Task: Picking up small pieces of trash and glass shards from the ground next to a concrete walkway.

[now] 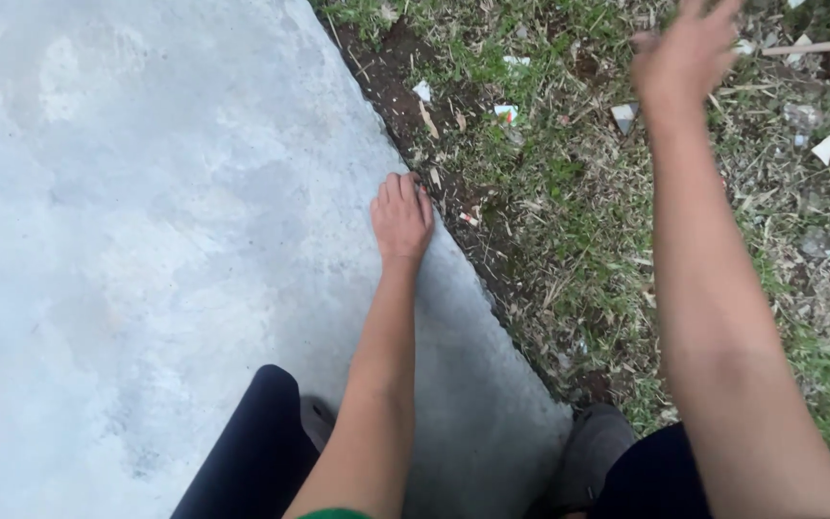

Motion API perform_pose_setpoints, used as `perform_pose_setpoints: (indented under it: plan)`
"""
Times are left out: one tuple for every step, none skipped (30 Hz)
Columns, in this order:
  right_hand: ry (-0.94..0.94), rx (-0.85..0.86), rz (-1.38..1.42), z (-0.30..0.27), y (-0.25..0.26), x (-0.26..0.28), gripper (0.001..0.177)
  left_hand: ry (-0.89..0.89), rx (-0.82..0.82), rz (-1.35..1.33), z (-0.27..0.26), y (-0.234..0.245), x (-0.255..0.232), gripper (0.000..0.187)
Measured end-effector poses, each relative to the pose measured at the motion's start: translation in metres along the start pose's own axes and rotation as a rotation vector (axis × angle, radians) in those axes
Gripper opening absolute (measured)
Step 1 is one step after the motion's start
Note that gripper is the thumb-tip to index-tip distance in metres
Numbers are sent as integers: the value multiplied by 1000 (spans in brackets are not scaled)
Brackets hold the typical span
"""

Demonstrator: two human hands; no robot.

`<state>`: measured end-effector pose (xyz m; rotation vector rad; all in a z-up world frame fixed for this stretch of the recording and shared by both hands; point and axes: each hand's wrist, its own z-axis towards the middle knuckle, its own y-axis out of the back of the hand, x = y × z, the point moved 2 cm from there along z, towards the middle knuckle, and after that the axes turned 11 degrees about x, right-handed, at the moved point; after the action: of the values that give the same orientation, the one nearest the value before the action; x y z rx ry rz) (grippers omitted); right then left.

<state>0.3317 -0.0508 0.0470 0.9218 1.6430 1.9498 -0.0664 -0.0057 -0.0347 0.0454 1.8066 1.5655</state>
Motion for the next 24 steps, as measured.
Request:
perform_pose_setpoints:
  plan:
    - [83, 13, -71, -5, -10, 4, 45, -10, -17, -14, -1, 2, -2, 21]
    - [168, 23, -139, -7, -21, 10, 58, -21, -39, -27, 1, 5, -2, 21]
    - [170, 22, -138, -28, -16, 37, 58, -20, -41, -26, 1, 3, -2, 21]
    - [221, 241, 19, -49, -16, 65, 40, -14, -20, -19, 1, 1, -1, 21]
    - [268, 460, 178, -72, -17, 94, 28, -7, 2, -12, 1, -2, 1, 21]
    - [265, 465, 179, -85, -26, 107, 28, -5, 8, -12, 0, -1, 0, 21]
    - [272, 537, 165, -99, -36, 121, 27, 1, 6, -16, 0, 0, 0, 21]
    - [282, 607, 150, -111, -46, 136, 26, 9, 1, -21, 1, 1, -1, 21]
    - [282, 609, 149, -118, -58, 139, 26, 11, 3, -21, 1, 1, -2, 21]
    - [357, 548, 159, -124, -69, 144, 33, 8, 1, -20, 1, 2, -2, 21]
    - [432, 486, 169, -131, -80, 150, 40, 5, 0, -18, 1, 3, -2, 22]
    - [435, 490, 170, -134, -84, 150, 40, 10, 0, -16, 1, 4, -2, 22]
    - [480, 449, 142, -137, -88, 150, 38, 9, 2, -19, 2, 4, -3, 22]
    - [522, 410, 114, -141, -92, 150, 37, 8, 8, -22, 1, 4, -3, 21]
    - [524, 416, 116, -142, -99, 147, 37, 14, 11, -20, 0, 3, -2, 21]
    - [545, 368, 88, -142, -104, 145, 33, 10, 3, -9, 1, 3, -2, 22]
    - [567, 319, 60, -142, -109, 143, 29, 6, -5, 3, 1, 2, -2, 23]
    - [567, 321, 61, -141, -110, 142, 29, 8, -3, 3, 1, 2, -2, 23]
    - [581, 300, 48, -141, -111, 142, 22, 15, 4, 5, 1, 1, -2, 22]
    - [595, 280, 35, -142, -111, 141, 15, 23, 13, 8, 1, 0, -2, 22]
    - [596, 284, 36, -142, -114, 139, 15, 27, 15, 8, 1, 1, -2, 22]
    - [590, 277, 27, -141, -117, 138, 15, 19, 6, 7, 1, 2, -3, 22]
    - [583, 270, 17, -141, -119, 136, 15, 11, -3, 7, 1, 3, -3, 22]
    - [585, 271, 18, -140, -120, 137, 15, 14, -3, 7, 1, 4, -4, 22]
